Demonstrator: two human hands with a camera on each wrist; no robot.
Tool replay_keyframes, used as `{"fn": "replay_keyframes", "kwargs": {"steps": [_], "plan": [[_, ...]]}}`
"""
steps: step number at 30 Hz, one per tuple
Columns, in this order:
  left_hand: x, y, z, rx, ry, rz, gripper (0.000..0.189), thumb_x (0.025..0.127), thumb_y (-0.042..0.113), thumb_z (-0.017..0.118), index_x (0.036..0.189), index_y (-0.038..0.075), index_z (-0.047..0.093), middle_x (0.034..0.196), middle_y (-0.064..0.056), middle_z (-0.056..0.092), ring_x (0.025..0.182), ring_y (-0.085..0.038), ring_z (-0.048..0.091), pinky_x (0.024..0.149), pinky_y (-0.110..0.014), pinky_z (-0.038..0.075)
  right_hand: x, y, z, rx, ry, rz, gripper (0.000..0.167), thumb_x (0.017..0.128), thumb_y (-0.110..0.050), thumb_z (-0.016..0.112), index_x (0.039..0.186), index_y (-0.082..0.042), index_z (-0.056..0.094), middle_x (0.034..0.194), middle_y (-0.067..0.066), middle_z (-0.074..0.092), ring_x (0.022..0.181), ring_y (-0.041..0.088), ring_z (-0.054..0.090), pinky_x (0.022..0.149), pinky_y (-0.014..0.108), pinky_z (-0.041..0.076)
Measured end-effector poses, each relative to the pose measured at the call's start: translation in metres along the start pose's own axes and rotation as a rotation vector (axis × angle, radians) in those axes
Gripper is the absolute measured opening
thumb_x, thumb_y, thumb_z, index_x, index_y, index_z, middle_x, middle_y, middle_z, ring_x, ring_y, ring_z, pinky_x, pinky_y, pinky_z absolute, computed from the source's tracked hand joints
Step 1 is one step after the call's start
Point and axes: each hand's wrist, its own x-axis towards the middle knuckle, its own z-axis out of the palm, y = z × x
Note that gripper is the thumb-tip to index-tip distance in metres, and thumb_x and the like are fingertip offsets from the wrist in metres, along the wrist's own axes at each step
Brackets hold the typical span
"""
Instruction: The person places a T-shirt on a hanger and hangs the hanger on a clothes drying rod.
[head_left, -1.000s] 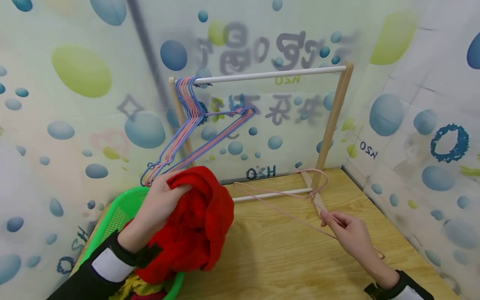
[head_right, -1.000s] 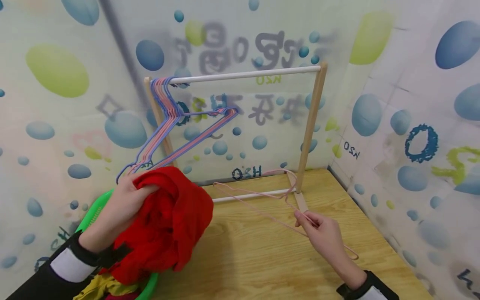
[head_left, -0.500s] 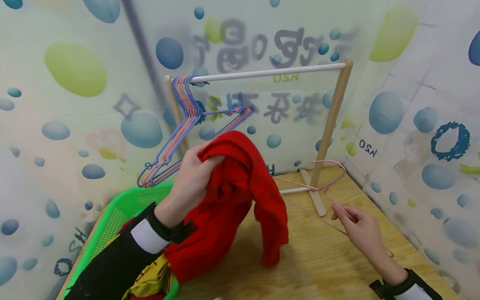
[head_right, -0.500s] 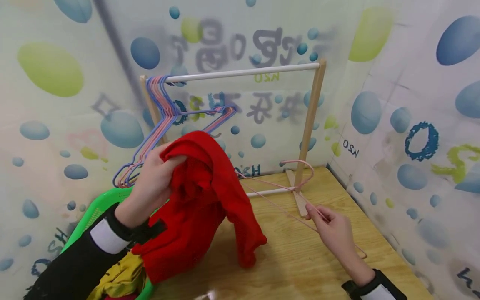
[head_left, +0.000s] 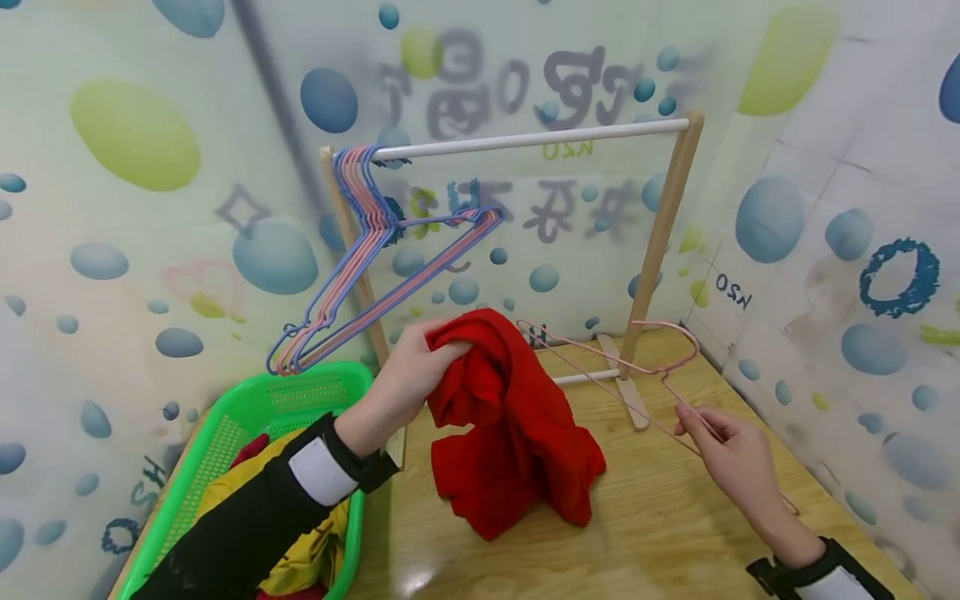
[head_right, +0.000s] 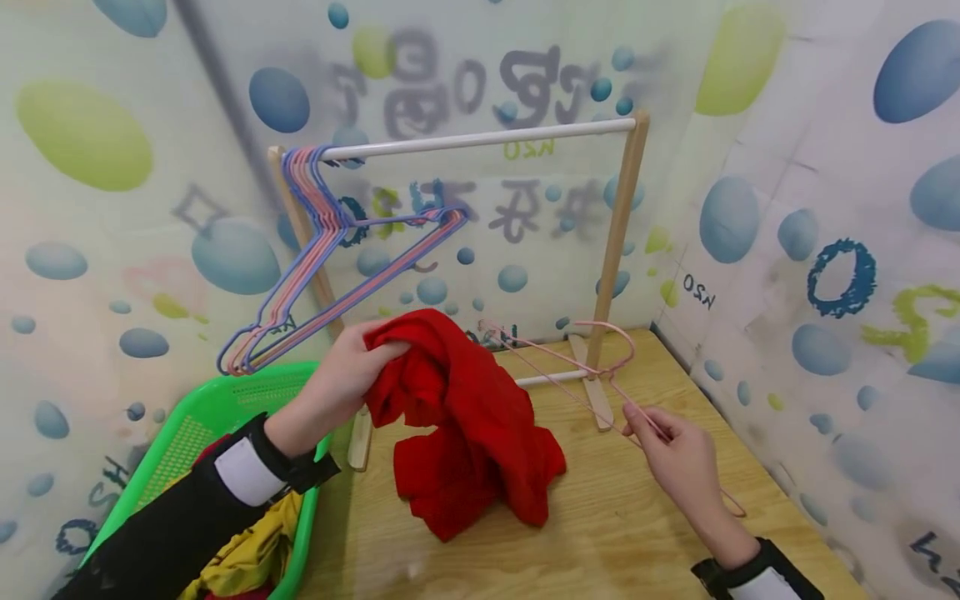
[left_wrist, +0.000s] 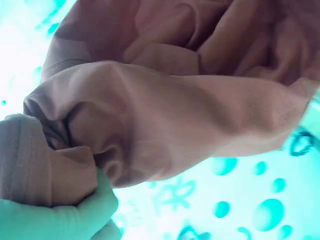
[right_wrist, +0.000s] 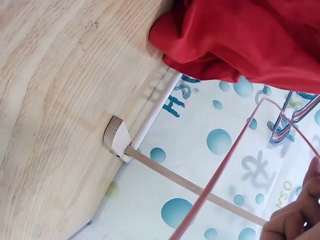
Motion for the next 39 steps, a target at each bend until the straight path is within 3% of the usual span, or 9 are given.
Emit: {"fn": "replay_keyframes", "kwargs": {"steps": [3, 8, 15, 23, 29, 35, 39], "plan": [[0.000, -0.010, -0.006, 0.055, -0.009, -0.045, 0.027, 0.104, 0.009, 0.058, 0.127, -0.001, 0.068, 0.103, -0.007, 0.073, 0.087, -0.012, 0.066, 0.079, -0.026, 0.053, 0.000, -0.001, 0.000, 0.002, -0.002, -0.018, 0.029, 0.103, -0.025, 0.067, 0.079, -0.010, 0.072, 0.049, -0.016, 0.030, 0.039, 0.004, 0.028, 0.038, 0.026, 0.025], [0.001, -0.031, -0.012, 0.152, -0.020, -0.118, 0.033, 0.104, 0.011, 0.060, 0.135, 0.001, 0.065, 0.119, -0.016, 0.072, 0.092, -0.013, 0.068, 0.079, -0.025, 0.054, -0.003, -0.002, 0.001, 0.016, -0.017, -0.053, 0.025, 0.102, -0.020, 0.068, 0.078, -0.012, 0.072, 0.047, -0.013, 0.031, 0.037, 0.001, 0.027, 0.036, 0.025, 0.024], [0.003, -0.048, -0.016, 0.172, 0.023, -0.242, 0.038, 0.102, 0.015, 0.063, 0.135, -0.001, 0.054, 0.122, -0.019, 0.068, 0.093, -0.016, 0.069, 0.079, -0.026, 0.054, -0.009, -0.008, 0.001, 0.023, -0.021, -0.051, 0.025, 0.101, -0.018, 0.069, 0.077, -0.014, 0.072, 0.048, -0.012, 0.029, 0.037, 0.000, 0.025, 0.036, 0.025, 0.024], [0.003, -0.057, -0.024, 0.105, 0.031, -0.307, 0.051, 0.102, 0.027, 0.065, 0.141, 0.002, 0.045, 0.127, -0.016, 0.062, 0.100, -0.017, 0.067, 0.084, -0.027, 0.051, -0.012, -0.018, 0.000, 0.050, -0.018, -0.051, 0.026, 0.101, -0.016, 0.069, 0.076, -0.012, 0.071, 0.048, -0.011, 0.029, 0.038, 0.002, 0.025, 0.036, 0.024, 0.024], [0.003, -0.061, -0.028, -0.048, -0.004, -0.317, 0.062, 0.102, 0.030, 0.067, 0.150, 0.003, 0.039, 0.117, -0.008, 0.069, 0.093, -0.010, 0.068, 0.080, -0.025, 0.054, -0.015, -0.022, -0.001, 0.054, -0.023, -0.067, 0.025, 0.101, -0.014, 0.069, 0.076, -0.013, 0.071, 0.049, -0.009, 0.029, 0.039, 0.003, 0.025, 0.037, 0.023, 0.024], [0.000, -0.063, -0.028, -0.155, -0.097, -0.282, 0.072, 0.094, 0.005, 0.070, 0.155, 0.004, 0.033, 0.131, -0.018, 0.065, 0.105, -0.017, 0.067, 0.085, -0.027, 0.056, -0.017, -0.025, -0.001, 0.062, -0.026, -0.063, 0.025, 0.100, -0.012, 0.069, 0.076, -0.013, 0.071, 0.049, -0.010, 0.030, 0.040, 0.003, 0.026, 0.037, 0.023, 0.024], [-0.003, -0.065, -0.029, -0.187, -0.102, -0.262, 0.080, 0.088, -0.010, 0.067, 0.157, 0.003, 0.029, 0.140, -0.022, 0.057, 0.114, -0.022, 0.063, 0.089, -0.026, 0.055, -0.018, -0.027, -0.002, 0.089, -0.030, -0.061, 0.025, 0.101, -0.011, 0.068, 0.076, -0.012, 0.071, 0.048, -0.009, 0.030, 0.039, 0.004, 0.026, 0.037, 0.023, 0.024]]}}
